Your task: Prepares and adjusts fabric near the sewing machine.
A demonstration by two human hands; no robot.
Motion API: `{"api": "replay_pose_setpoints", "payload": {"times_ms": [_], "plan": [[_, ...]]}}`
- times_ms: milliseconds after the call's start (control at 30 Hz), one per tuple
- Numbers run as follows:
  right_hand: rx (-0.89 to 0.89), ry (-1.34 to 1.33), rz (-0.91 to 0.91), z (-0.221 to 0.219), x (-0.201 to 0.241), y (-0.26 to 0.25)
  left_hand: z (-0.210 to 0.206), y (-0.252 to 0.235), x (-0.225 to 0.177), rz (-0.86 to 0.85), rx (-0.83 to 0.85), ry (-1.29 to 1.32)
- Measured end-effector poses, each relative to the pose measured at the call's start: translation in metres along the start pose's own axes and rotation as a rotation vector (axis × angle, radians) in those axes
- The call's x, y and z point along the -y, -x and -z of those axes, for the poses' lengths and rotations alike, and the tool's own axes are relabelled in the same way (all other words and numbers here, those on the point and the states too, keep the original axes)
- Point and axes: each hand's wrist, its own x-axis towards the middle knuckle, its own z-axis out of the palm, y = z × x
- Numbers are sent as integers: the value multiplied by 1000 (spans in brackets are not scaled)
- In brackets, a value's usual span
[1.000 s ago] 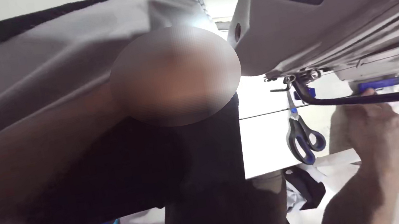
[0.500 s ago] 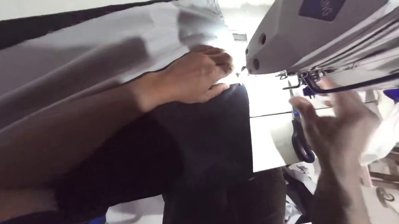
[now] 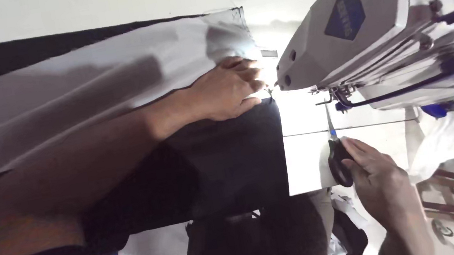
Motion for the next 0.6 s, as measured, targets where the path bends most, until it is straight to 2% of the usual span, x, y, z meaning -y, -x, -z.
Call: {"api": "replay_pose_setpoints", "payload": {"times_ms": [133, 200, 267, 333, 400, 500, 600], "plan": [[-47, 27, -12, 8, 7, 5, 3, 25, -1, 60, -119, 53], [-44, 60, -5, 8, 9, 9, 7, 51, -5, 106, -192, 101], [-23, 95, -2, 4, 10, 12, 13, 80, -10, 151, -196, 121], [-39, 102, -4, 4, 12, 13, 14, 109, -15, 142, -217, 102], [-1, 37, -22, 5, 14, 13, 8, 135, -22, 88, -308, 81], [70, -281, -20, 6, 19, 20, 13, 153, -44, 85, -311, 64], [327, -1062, 21, 11, 35, 28, 16, 157, -62, 89, -355, 42]]}}
